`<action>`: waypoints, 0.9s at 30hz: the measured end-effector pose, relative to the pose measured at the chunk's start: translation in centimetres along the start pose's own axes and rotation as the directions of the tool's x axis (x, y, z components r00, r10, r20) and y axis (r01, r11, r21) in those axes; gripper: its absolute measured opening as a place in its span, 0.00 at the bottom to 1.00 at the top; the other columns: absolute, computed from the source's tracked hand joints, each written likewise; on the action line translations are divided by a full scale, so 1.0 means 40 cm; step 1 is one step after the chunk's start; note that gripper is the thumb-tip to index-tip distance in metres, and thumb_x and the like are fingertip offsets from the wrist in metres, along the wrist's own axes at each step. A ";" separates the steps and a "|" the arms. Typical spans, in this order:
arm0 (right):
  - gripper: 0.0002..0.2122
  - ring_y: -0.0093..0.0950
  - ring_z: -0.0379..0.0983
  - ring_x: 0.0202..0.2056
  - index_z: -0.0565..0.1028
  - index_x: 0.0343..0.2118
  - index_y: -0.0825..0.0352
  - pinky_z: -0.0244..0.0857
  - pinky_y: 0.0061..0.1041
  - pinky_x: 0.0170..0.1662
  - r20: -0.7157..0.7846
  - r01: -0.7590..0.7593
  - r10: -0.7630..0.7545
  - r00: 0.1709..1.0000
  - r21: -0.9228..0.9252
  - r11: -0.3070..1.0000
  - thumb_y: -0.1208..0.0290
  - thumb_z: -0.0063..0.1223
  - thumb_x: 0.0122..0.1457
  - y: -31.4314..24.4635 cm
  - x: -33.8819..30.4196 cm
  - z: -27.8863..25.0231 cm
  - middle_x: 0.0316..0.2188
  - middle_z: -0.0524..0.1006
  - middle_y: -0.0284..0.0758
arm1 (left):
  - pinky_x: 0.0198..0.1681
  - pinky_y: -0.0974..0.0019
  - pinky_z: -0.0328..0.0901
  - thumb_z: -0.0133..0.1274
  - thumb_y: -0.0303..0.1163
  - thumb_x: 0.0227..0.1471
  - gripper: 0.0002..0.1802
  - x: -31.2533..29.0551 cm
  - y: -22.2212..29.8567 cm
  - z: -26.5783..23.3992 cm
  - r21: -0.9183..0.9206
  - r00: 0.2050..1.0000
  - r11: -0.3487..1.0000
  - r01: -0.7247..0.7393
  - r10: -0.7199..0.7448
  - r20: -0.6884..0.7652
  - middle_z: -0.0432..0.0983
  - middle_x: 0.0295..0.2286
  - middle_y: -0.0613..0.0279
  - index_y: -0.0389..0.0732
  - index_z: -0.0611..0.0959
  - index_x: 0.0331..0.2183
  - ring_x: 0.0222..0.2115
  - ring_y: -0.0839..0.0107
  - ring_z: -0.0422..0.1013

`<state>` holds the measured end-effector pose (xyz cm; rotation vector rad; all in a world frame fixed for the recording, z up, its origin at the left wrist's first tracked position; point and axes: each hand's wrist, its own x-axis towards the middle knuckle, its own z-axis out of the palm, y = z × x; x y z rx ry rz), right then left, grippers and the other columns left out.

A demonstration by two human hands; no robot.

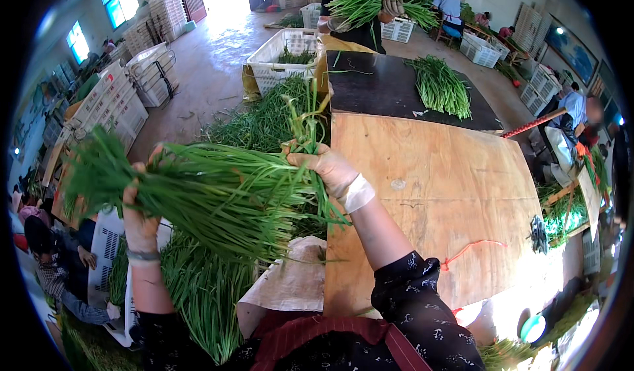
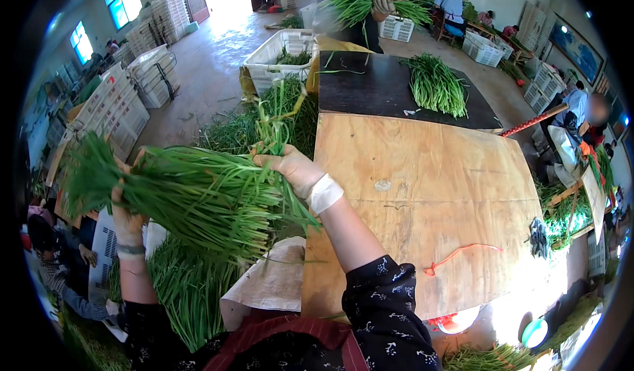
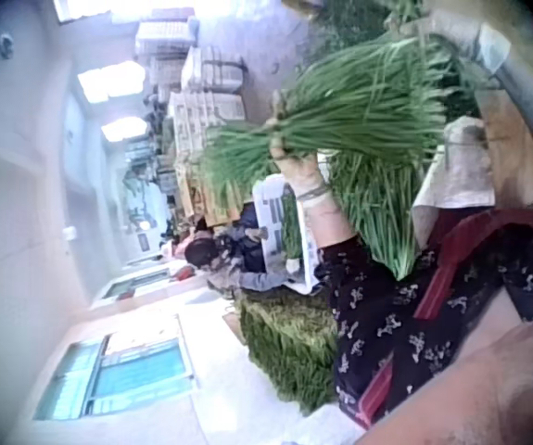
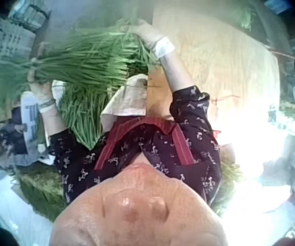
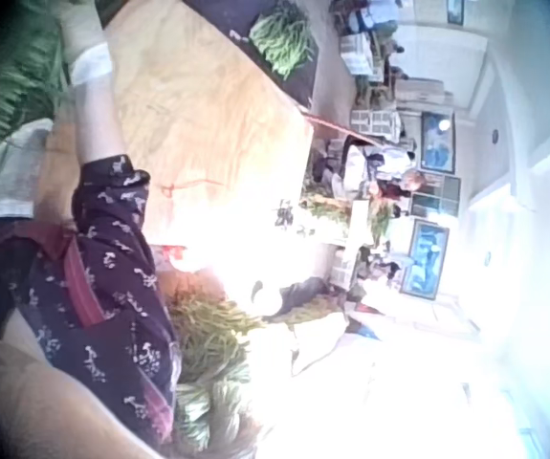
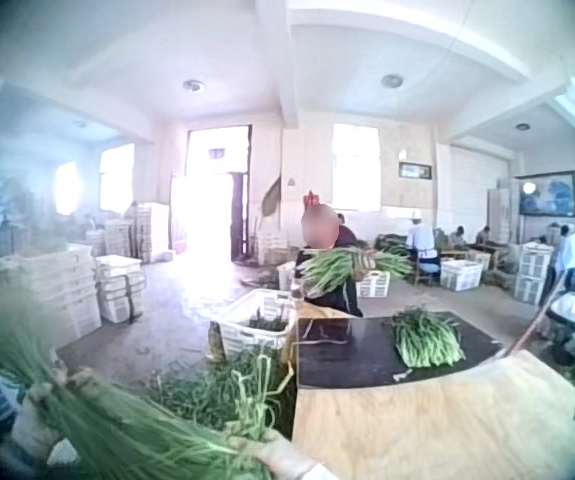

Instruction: The person sorts through a bundle of green chives by hand, removing individual yellowed or damaged leaves one by one and placing the cleaned chives on a wooden surface.

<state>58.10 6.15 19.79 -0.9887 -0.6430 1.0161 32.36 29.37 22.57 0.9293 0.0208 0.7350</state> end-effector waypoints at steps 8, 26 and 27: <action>0.15 0.18 0.68 0.33 0.71 0.40 0.67 0.62 0.18 0.39 0.136 0.117 -0.088 0.987 -0.221 0.968 0.65 0.54 0.52 -0.022 -0.067 0.005 0.34 0.73 0.29 | 0.50 0.52 0.60 0.51 0.28 0.43 0.28 -0.129 -0.009 -0.035 -0.313 0.975 0.941 -0.132 0.180 0.129 0.66 0.47 0.54 0.41 0.68 0.49 0.46 0.65 0.64; 0.30 0.37 0.59 0.53 0.64 0.52 0.63 0.54 0.30 0.53 0.006 -0.027 0.064 0.998 -0.868 0.496 0.50 0.53 0.48 0.113 0.107 -0.134 0.50 0.66 0.42 | 0.49 0.52 0.60 0.48 0.35 0.45 0.13 -0.203 0.026 -0.136 -0.204 0.893 0.878 -0.434 0.389 -0.228 0.71 0.41 0.68 0.45 0.73 0.37 0.42 0.69 0.67; 0.32 0.37 0.58 0.54 0.64 0.51 0.64 0.53 0.29 0.54 0.141 0.029 0.147 0.979 -0.812 0.583 0.48 0.53 0.47 0.101 0.078 -0.085 0.52 0.62 0.42 | 0.49 0.52 0.60 0.49 0.35 0.45 0.13 -0.203 0.021 -0.124 -0.184 0.896 0.890 -0.417 0.368 -0.249 0.71 0.40 0.69 0.45 0.73 0.37 0.42 0.69 0.67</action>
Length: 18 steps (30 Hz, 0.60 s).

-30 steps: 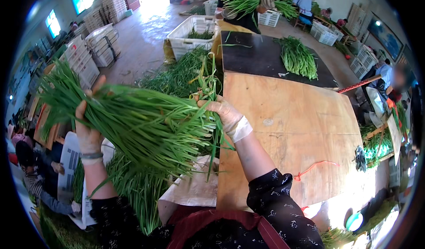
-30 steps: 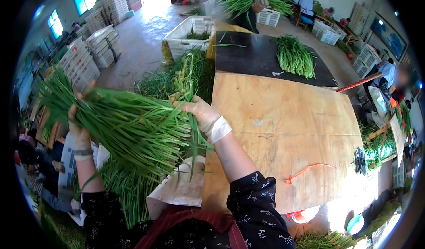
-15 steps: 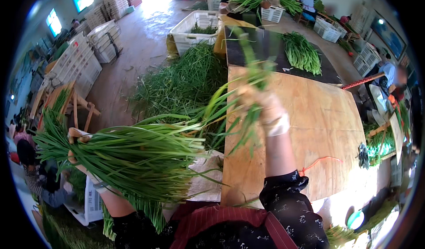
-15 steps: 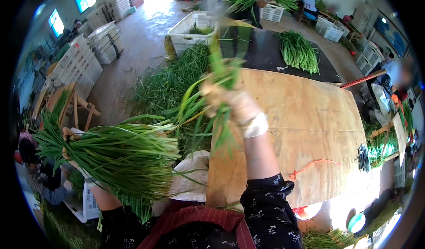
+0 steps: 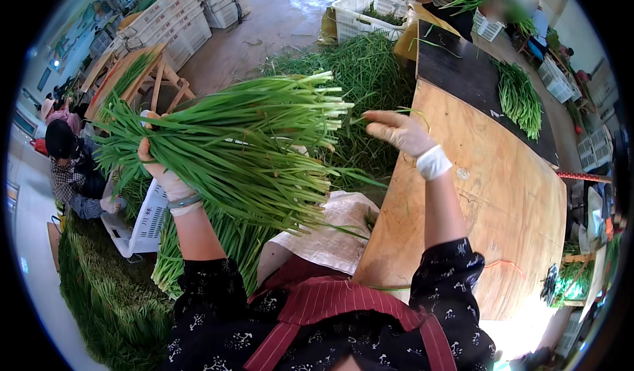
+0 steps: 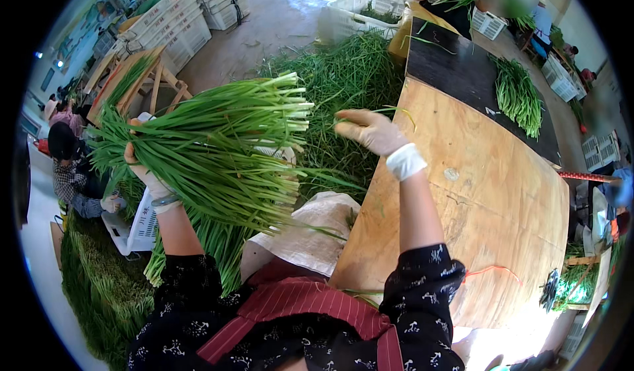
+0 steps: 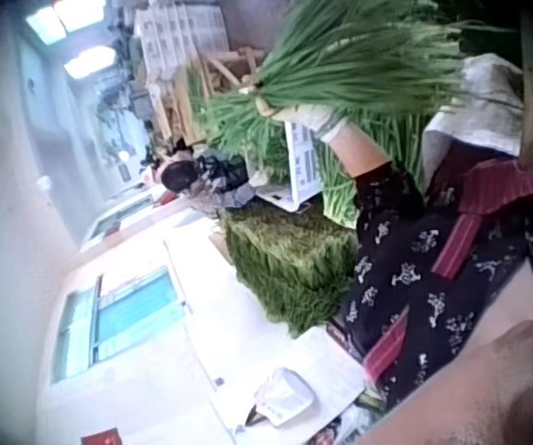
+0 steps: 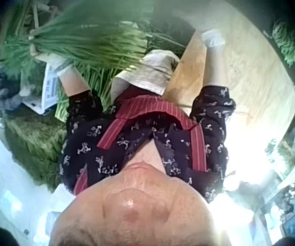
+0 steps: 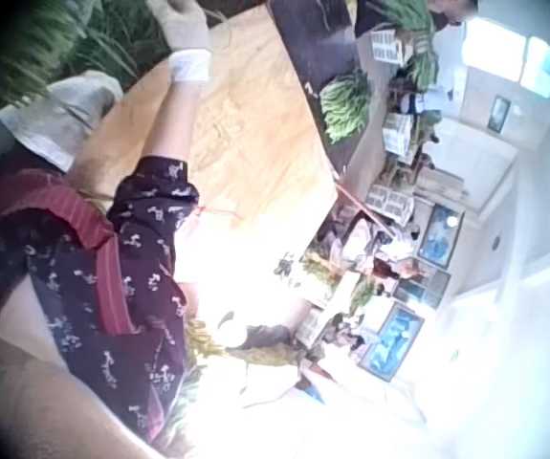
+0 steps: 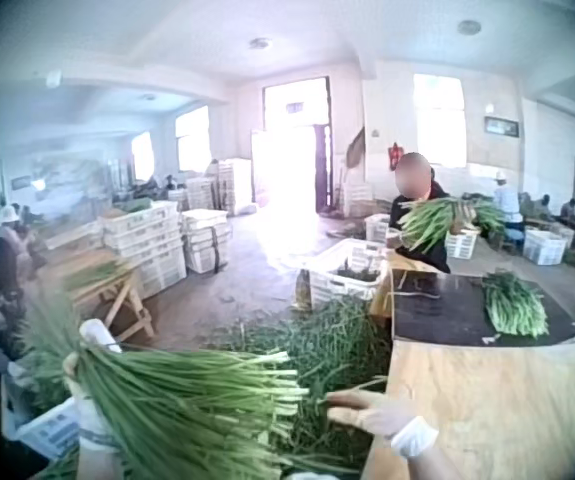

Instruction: The person sorts through a bundle of green chives by hand, removing individual yellowed or damaged leaves one by one and placing the cleaned chives on a wooden surface.

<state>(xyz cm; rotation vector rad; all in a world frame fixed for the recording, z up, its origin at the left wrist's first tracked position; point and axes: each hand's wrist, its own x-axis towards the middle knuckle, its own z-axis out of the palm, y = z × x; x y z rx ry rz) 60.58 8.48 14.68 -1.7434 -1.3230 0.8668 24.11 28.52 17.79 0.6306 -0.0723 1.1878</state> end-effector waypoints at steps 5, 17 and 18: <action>0.47 0.44 0.52 0.56 0.61 0.51 0.77 0.42 0.40 0.58 -0.246 0.124 -0.326 0.913 -0.594 0.795 0.33 0.47 0.39 -0.126 0.036 0.128 0.56 0.54 0.52 | 0.49 0.54 0.60 0.50 0.37 0.44 0.12 0.019 -0.053 0.031 -0.036 0.998 0.998 -0.057 0.058 0.022 0.71 0.38 0.70 0.46 0.73 0.34 0.41 0.69 0.66; 0.35 0.38 0.71 0.34 0.76 0.33 0.67 0.59 0.33 0.43 -0.291 0.019 -0.171 0.941 -0.458 0.889 0.33 0.40 0.44 -0.110 0.031 0.231 0.31 0.76 0.42 | 0.51 0.59 0.58 0.49 0.35 0.41 0.20 0.039 -0.047 0.029 -0.029 0.986 0.986 -0.165 0.166 0.026 0.72 0.40 0.63 0.39 0.76 0.40 0.43 0.65 0.66; 0.32 0.36 0.72 0.34 0.76 0.33 0.68 0.60 0.31 0.43 -0.262 0.090 -0.201 0.944 -0.382 0.920 0.37 0.44 0.45 -0.101 0.054 0.239 0.32 0.76 0.41 | 0.51 0.59 0.58 0.49 0.34 0.41 0.20 0.049 -0.068 0.013 -0.048 0.981 0.989 -0.139 0.144 0.126 0.73 0.40 0.63 0.38 0.76 0.39 0.43 0.65 0.65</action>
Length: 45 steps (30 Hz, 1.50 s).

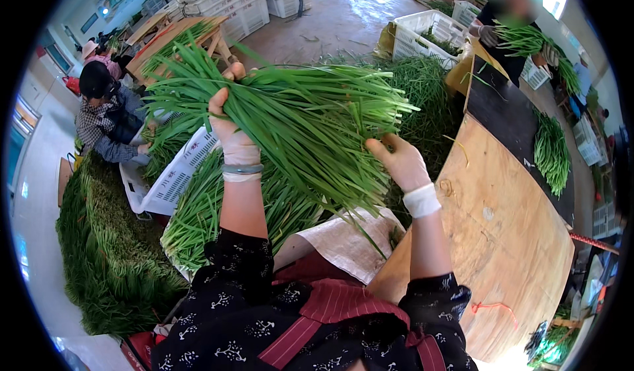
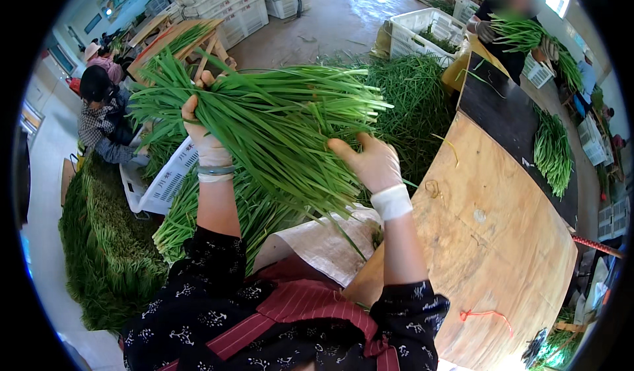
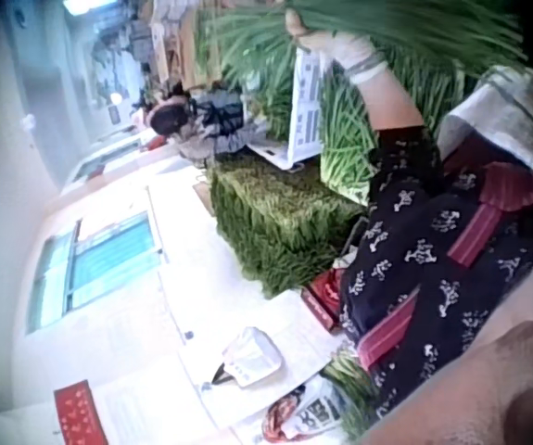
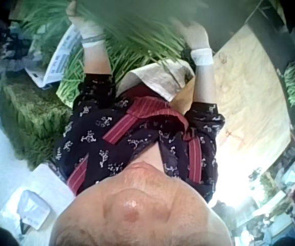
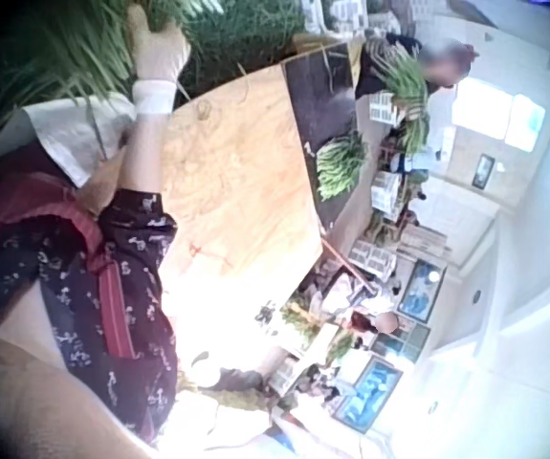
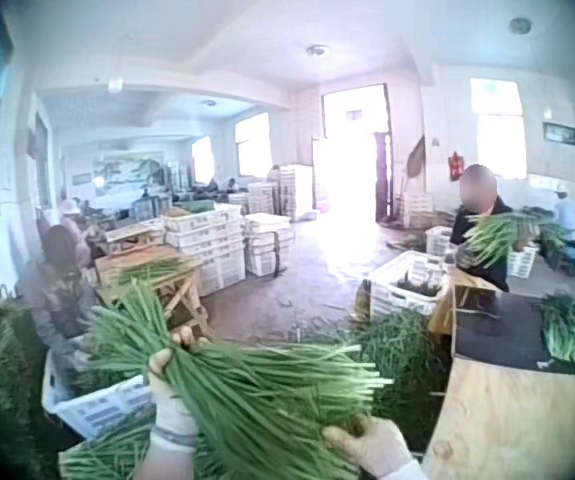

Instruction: The person sorts through a bundle of green chives by hand, removing individual yellowed or damaged leaves one by one and placing the cleaned chives on a wooden surface.

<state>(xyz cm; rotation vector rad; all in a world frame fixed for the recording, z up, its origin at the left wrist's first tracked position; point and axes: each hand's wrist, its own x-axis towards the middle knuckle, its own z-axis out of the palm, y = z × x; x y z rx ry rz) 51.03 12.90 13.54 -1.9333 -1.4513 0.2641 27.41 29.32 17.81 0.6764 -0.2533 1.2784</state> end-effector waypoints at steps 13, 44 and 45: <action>0.07 0.22 0.67 0.27 0.69 0.35 0.64 0.63 0.23 0.37 -0.037 0.029 -0.026 0.999 0.963 -0.266 0.67 0.41 0.60 -0.123 -0.123 -0.015 0.22 0.71 0.29 | 0.46 0.57 0.61 0.47 0.38 0.44 0.15 0.017 -0.031 0.034 -0.031 0.991 0.999 0.031 -0.035 -0.128 0.73 0.36 0.64 0.43 0.76 0.36 0.40 0.66 0.67; 0.14 0.24 0.69 0.19 0.67 0.34 0.68 0.68 0.22 0.22 0.070 -0.043 0.312 0.948 0.995 -0.093 0.65 0.54 0.49 0.145 -0.243 -0.113 0.18 0.68 0.29 | 0.46 0.65 0.58 0.48 0.34 0.43 0.09 -0.001 0.006 -0.038 -0.025 0.998 0.998 0.064 -0.063 0.024 0.68 0.28 0.66 0.43 0.70 0.29 0.35 0.70 0.65; 0.13 0.23 0.67 0.17 0.67 0.31 0.64 0.69 0.23 0.21 -0.080 0.127 0.192 0.978 0.961 -0.246 0.60 0.52 0.50 0.210 -0.265 -0.129 0.13 0.64 0.25 | 0.46 0.65 0.57 0.48 0.34 0.43 0.09 0.008 0.002 -0.036 -0.060 0.996 0.995 0.074 -0.072 0.045 0.68 0.28 0.66 0.43 0.70 0.29 0.35 0.70 0.65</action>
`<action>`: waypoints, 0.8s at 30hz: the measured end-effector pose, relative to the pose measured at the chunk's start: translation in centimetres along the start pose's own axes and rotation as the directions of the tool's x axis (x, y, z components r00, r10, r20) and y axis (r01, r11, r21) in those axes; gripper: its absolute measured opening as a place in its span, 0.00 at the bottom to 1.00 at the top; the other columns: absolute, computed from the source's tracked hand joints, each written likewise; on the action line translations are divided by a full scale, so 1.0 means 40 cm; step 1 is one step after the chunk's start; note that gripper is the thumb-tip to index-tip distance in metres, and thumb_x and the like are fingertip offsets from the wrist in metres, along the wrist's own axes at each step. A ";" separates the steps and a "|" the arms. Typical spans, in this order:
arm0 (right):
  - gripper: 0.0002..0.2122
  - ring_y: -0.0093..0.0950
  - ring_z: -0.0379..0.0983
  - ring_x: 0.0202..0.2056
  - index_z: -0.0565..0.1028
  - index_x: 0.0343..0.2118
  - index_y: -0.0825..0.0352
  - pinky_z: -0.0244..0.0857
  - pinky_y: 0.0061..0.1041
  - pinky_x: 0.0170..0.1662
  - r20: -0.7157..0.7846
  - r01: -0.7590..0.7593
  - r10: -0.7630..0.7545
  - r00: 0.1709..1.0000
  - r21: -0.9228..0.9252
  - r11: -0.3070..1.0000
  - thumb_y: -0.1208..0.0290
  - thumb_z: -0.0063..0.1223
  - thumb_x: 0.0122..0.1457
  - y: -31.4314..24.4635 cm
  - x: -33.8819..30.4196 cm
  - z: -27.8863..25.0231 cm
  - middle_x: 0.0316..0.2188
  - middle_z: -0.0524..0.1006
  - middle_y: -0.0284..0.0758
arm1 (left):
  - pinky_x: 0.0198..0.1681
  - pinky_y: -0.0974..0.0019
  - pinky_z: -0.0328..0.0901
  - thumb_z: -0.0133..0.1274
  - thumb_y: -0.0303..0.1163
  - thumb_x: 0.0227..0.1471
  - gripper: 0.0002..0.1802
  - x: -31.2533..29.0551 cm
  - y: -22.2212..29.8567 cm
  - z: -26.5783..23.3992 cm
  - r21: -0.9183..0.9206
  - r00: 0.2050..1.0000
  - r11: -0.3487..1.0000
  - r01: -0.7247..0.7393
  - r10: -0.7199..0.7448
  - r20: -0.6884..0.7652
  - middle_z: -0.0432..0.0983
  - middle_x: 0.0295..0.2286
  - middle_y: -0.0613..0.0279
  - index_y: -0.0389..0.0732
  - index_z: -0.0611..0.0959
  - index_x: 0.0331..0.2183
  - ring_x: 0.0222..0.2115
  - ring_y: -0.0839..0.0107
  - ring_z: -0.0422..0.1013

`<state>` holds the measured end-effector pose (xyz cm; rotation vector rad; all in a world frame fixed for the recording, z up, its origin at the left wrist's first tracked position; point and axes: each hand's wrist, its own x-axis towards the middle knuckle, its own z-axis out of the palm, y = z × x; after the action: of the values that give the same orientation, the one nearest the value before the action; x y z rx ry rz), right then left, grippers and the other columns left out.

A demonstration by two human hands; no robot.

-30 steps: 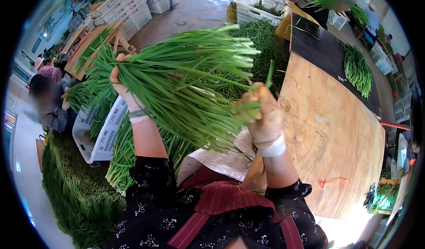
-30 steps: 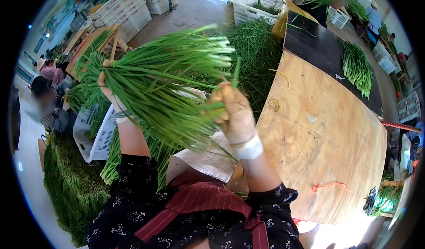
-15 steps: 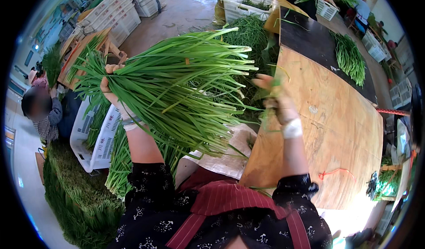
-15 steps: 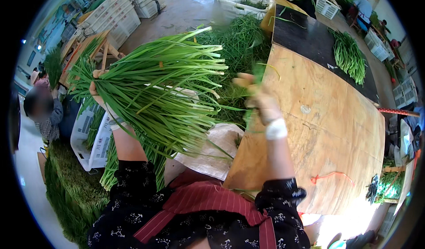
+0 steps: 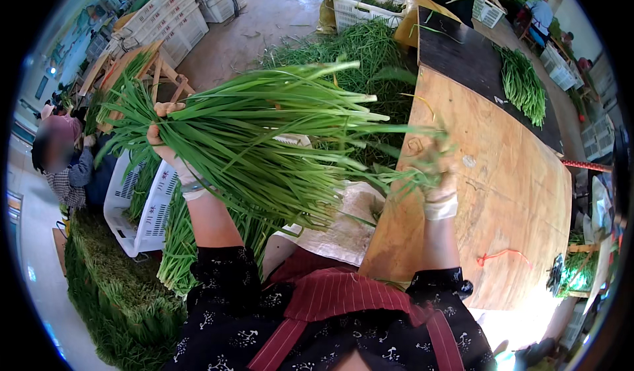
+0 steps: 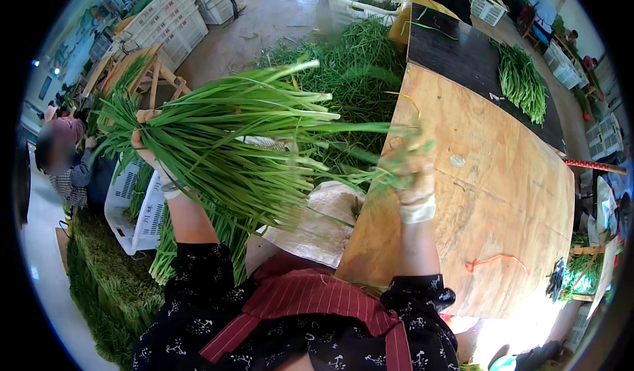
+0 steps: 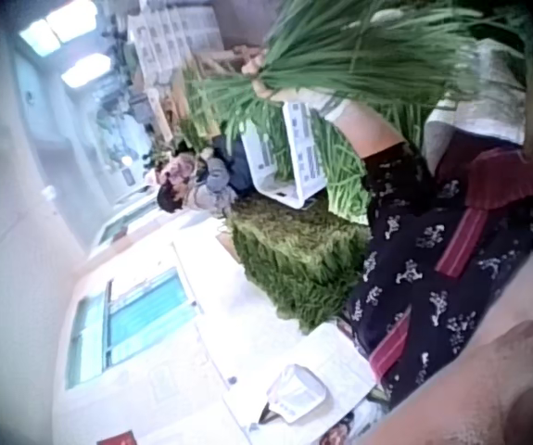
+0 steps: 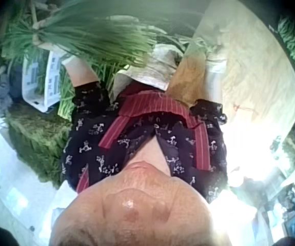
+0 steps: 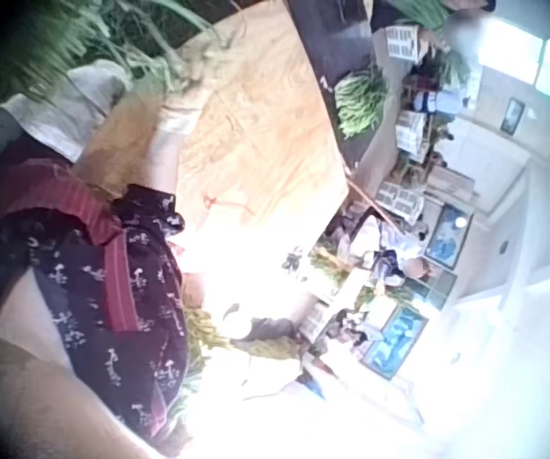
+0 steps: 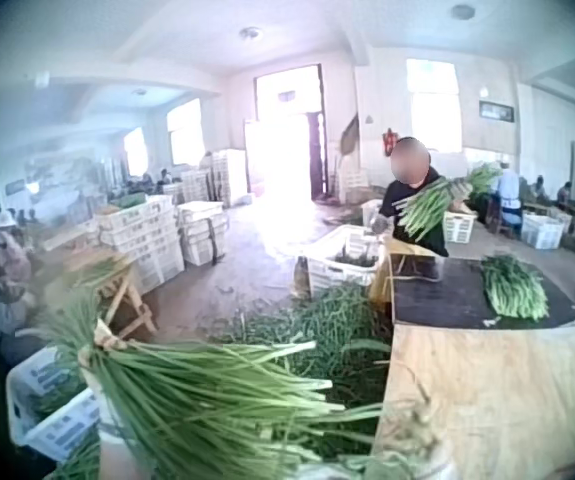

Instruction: The person sorts through a bundle of green chives by hand, removing individual yellowed or damaged leaves one by one and placing the cleaned chives on a wooden surface.

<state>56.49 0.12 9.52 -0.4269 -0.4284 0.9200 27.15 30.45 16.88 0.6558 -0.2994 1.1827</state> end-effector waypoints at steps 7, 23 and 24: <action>0.21 0.15 0.58 0.19 0.68 0.45 0.69 0.57 0.16 0.26 -0.229 -0.325 0.232 0.945 -0.605 0.727 0.62 0.50 0.51 0.079 0.048 0.231 0.18 0.64 0.22 | 0.46 0.63 0.59 0.50 0.33 0.43 0.08 -0.012 -0.056 0.047 0.063 0.999 0.998 -0.023 0.025 -0.043 0.69 0.28 0.65 0.42 0.70 0.28 0.36 0.69 0.65; 0.27 0.25 0.67 0.42 0.69 0.48 0.65 0.58 0.25 0.48 0.093 -0.062 0.309 0.946 -0.888 0.456 0.50 0.51 0.50 -0.022 0.212 0.188 0.39 0.74 0.34 | 0.44 0.64 0.60 0.50 0.29 0.42 0.10 -0.033 -0.034 0.098 -0.152 0.998 0.987 0.048 -0.041 0.045 0.67 0.28 0.69 0.43 0.68 0.30 0.34 0.71 0.65; 0.30 0.27 0.67 0.42 0.67 0.49 0.66 0.58 0.23 0.47 0.065 -0.081 0.419 0.905 -0.943 0.322 0.50 0.55 0.47 -0.008 0.245 0.188 0.39 0.74 0.35 | 0.44 0.64 0.60 0.50 0.29 0.43 0.10 -0.028 -0.048 0.111 -0.155 0.996 0.986 0.067 -0.057 0.068 0.67 0.28 0.69 0.43 0.68 0.30 0.34 0.72 0.65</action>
<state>58.01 9.33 17.64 -1.4859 -1.2374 0.9791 29.05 26.43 19.14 0.5612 -0.4187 1.0678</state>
